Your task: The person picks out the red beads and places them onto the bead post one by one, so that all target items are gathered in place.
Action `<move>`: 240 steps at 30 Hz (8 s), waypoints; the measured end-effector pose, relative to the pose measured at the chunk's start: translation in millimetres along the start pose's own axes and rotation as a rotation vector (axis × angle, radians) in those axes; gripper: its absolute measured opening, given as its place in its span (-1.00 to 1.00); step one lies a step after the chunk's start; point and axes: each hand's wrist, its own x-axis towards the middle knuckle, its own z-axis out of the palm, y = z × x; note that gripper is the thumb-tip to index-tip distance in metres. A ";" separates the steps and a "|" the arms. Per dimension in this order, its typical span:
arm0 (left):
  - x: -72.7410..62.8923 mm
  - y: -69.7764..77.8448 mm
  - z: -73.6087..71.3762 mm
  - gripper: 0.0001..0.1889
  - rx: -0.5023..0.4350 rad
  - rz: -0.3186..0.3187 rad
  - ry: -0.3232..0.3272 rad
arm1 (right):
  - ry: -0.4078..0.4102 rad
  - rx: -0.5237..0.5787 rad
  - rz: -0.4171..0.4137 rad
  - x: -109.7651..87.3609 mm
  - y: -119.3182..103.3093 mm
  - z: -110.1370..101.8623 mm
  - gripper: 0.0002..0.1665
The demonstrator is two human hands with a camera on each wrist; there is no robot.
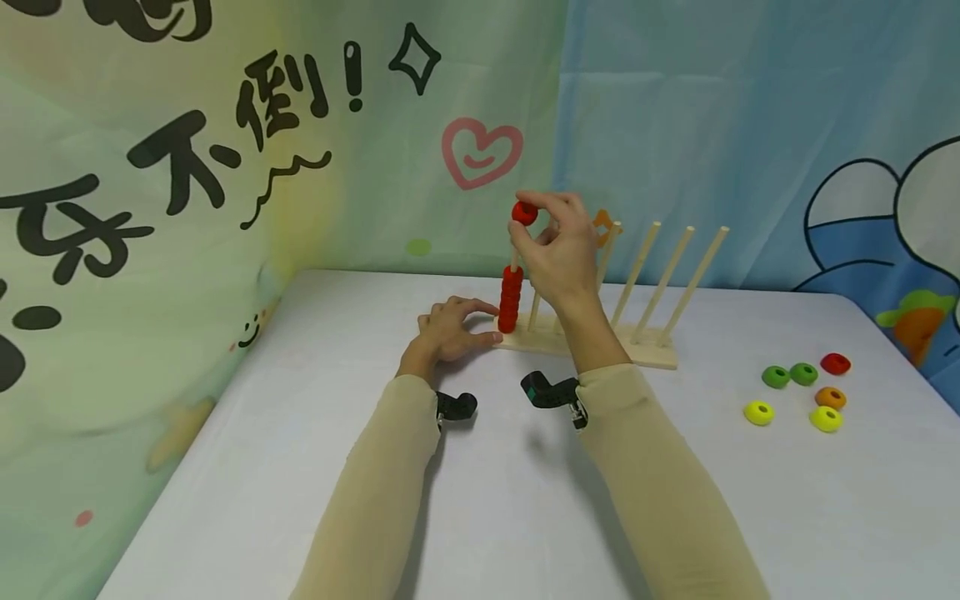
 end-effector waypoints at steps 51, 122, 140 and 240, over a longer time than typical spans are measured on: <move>1.5 0.0 2.2 -0.49 0.008 0.000 0.009 | -0.191 0.156 -0.276 -36.7 -9.1 -77.1 -0.76; 2.4 -0.1 2.9 -0.44 0.007 -0.001 -0.004 | -0.119 -0.513 0.061 -96.4 124.1 -270.5 -0.62; 4.1 -0.3 1.9 -0.41 0.018 -0.016 -0.008 | -0.211 -0.710 0.386 -100.0 162.4 -323.0 -0.48; 3.5 -0.9 1.3 -0.47 -0.006 0.006 0.004 | -0.208 -0.644 0.311 -78.3 97.3 -268.3 -0.45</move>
